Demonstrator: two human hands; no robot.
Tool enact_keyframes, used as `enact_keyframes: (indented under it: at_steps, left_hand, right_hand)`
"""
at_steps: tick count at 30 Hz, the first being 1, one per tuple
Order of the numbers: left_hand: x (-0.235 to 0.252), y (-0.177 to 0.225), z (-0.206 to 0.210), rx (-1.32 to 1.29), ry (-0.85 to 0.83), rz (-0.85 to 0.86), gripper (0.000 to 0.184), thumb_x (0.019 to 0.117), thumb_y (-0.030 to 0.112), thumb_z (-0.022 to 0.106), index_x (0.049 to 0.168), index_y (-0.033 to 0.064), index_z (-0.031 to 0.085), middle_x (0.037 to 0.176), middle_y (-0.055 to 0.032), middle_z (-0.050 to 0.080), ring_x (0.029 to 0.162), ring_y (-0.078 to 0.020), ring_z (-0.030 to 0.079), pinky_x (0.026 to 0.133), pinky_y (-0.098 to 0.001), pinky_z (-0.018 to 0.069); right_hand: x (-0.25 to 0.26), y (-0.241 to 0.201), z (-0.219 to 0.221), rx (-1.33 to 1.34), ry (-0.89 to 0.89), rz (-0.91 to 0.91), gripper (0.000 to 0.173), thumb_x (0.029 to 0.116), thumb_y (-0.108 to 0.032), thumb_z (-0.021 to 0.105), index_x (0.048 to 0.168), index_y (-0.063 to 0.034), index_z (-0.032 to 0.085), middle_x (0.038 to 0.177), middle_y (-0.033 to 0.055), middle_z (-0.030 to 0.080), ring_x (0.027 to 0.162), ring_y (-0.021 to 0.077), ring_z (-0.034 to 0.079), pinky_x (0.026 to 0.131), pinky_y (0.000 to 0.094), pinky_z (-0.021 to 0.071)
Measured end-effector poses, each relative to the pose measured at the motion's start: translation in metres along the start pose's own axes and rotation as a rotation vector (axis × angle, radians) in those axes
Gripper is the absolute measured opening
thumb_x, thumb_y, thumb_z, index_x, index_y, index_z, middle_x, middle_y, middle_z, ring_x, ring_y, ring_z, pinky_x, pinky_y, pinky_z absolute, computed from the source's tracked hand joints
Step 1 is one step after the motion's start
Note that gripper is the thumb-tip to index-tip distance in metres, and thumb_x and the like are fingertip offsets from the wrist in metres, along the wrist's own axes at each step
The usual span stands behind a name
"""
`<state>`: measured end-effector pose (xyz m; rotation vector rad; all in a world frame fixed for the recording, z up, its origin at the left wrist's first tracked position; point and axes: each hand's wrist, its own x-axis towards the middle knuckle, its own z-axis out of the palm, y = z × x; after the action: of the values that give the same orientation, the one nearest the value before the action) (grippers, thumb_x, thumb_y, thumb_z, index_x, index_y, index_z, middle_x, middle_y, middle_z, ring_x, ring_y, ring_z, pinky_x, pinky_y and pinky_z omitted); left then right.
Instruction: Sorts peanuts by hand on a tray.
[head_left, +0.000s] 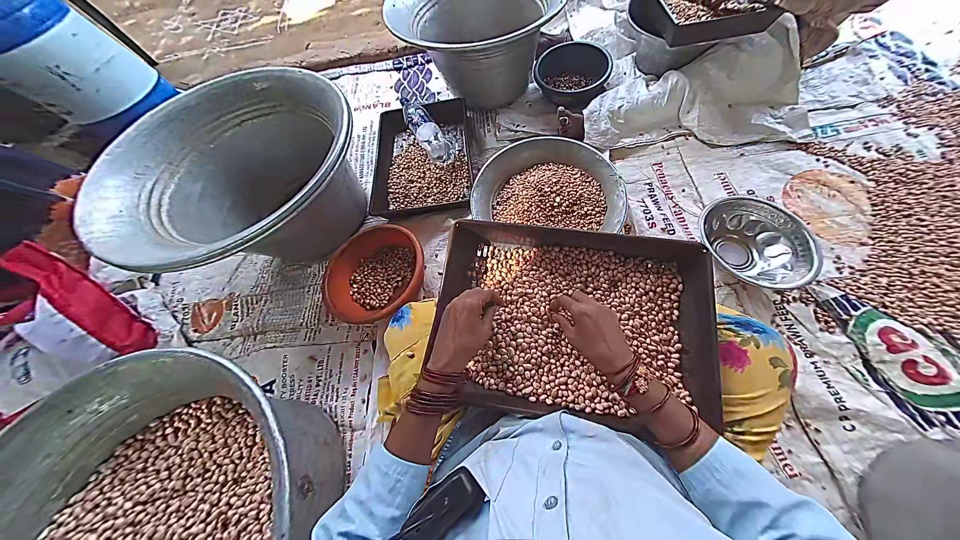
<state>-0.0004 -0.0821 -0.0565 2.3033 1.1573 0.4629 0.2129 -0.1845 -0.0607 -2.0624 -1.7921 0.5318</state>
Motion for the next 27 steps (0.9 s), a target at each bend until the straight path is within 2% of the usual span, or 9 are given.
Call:
enact_keyframes:
  at_steps: [4, 9, 11, 13, 14, 17, 20, 24, 27]
  left_hand:
    - [0.001, 0.008, 0.018, 0.077, -0.073, 0.015, 0.018, 0.0960, 0.006, 0.064, 0.108, 0.0012, 0.077, 0.112, -0.0199, 0.073, 0.112, -0.0372, 0.068, 0.100, -0.0510, 0.0522]
    - [-0.001, 0.004, 0.021, 0.032, -0.051, 0.039, 0.018, 0.0916, 0.011, 0.070, 0.103, -0.0024, 0.074, 0.103, -0.0218, 0.073, 0.101, -0.0398, 0.070, 0.090, -0.0589, 0.0543]
    - [-0.002, 0.000, 0.019, -0.183, -0.050, 0.017, 0.025, 0.0919, 0.018, 0.064, 0.103, -0.0029, 0.071, 0.094, -0.0149, 0.072, 0.084, -0.0256, 0.069, 0.077, -0.0487, 0.0558]
    - [-0.004, -0.003, 0.020, -0.436, -0.184, -0.036, 0.033, 0.0877, 0.025, 0.055, 0.111, 0.0022, 0.063, 0.091, 0.0012, 0.065, 0.074, -0.0029, 0.062, 0.066, -0.0236, 0.0524]
    - [-0.006, -0.002, 0.023, -0.556, -0.284, -0.048, 0.034, 0.0846, 0.024, 0.057, 0.112, 0.0050, 0.060, 0.090, 0.0056, 0.064, 0.070, 0.0012, 0.060, 0.061, -0.0183, 0.0508]
    - [-0.019, 0.030, 0.029, -0.695, -0.566, -0.062, 0.037, 0.0856, 0.011, 0.068, 0.120, 0.0026, 0.061, 0.095, 0.0054, 0.070, 0.075, -0.0002, 0.066, 0.069, -0.0221, 0.0574]
    - [-0.030, 0.051, 0.027, -0.773, -0.632, -0.106, 0.030, 0.0826, 0.002, 0.071, 0.111, 0.0114, 0.065, 0.089, 0.0145, 0.072, 0.080, 0.0053, 0.067, 0.075, -0.0183, 0.0577]
    - [-0.010, 0.014, 0.006, -0.642, -0.589, -0.043, 0.015, 0.0819, 0.009, 0.070, 0.096, 0.0116, 0.073, 0.083, 0.0106, 0.073, 0.070, 0.0030, 0.066, 0.065, -0.0177, 0.0561]
    - [-0.001, -0.028, -0.055, -0.306, -0.336, -0.074, 0.019, 0.0908, 0.009, 0.067, 0.105, -0.0029, 0.070, 0.094, -0.0057, 0.072, 0.079, -0.0054, 0.066, 0.074, -0.0280, 0.0571]
  right_hand:
    - [-0.002, 0.005, 0.003, 0.014, -0.013, 0.030, 0.025, 0.0982, -0.017, 0.062, 0.119, -0.0063, 0.072, 0.106, 0.0199, 0.071, 0.095, 0.0374, 0.071, 0.079, 0.0528, 0.0557]
    - [-0.011, 0.005, -0.017, 0.063, -0.202, 0.081, 0.031, 0.0987, -0.016, 0.062, 0.126, -0.0036, 0.068, 0.122, 0.0203, 0.069, 0.113, 0.0365, 0.067, 0.094, 0.0541, 0.0529]
    - [-0.020, 0.001, -0.031, 0.109, -0.213, 0.041, 0.026, 0.0976, -0.012, 0.063, 0.121, -0.0023, 0.070, 0.119, 0.0209, 0.069, 0.111, 0.0363, 0.068, 0.093, 0.0536, 0.0534]
    - [-0.029, -0.010, -0.043, 0.160, -0.192, -0.020, 0.023, 0.0977, -0.009, 0.064, 0.118, -0.0012, 0.070, 0.115, 0.0212, 0.069, 0.107, 0.0364, 0.068, 0.091, 0.0530, 0.0543]
    - [-0.033, -0.017, -0.046, 0.185, -0.168, -0.069, 0.021, 0.0970, -0.007, 0.064, 0.116, -0.0004, 0.071, 0.112, 0.0210, 0.069, 0.105, 0.0363, 0.069, 0.089, 0.0529, 0.0553]
    - [-0.042, -0.039, -0.051, 0.240, -0.133, -0.221, 0.017, 0.0960, -0.003, 0.064, 0.111, 0.0016, 0.072, 0.103, 0.0208, 0.072, 0.099, 0.0366, 0.071, 0.084, 0.0535, 0.0558]
    - [-0.048, -0.048, -0.045, 0.263, -0.103, -0.323, 0.015, 0.0977, -0.001, 0.060, 0.106, 0.0014, 0.071, 0.095, 0.0195, 0.071, 0.088, 0.0363, 0.071, 0.074, 0.0524, 0.0556]
    - [-0.059, -0.027, -0.047, 0.343, -0.060, -0.362, 0.019, 0.0978, -0.002, 0.060, 0.112, -0.0010, 0.073, 0.101, 0.0165, 0.075, 0.092, 0.0317, 0.073, 0.081, 0.0496, 0.0573]
    - [-0.072, -0.012, -0.059, 0.590, -0.088, -0.516, 0.022, 0.0950, 0.002, 0.063, 0.114, 0.0024, 0.074, 0.107, 0.0159, 0.076, 0.098, 0.0255, 0.075, 0.089, 0.0434, 0.0577]
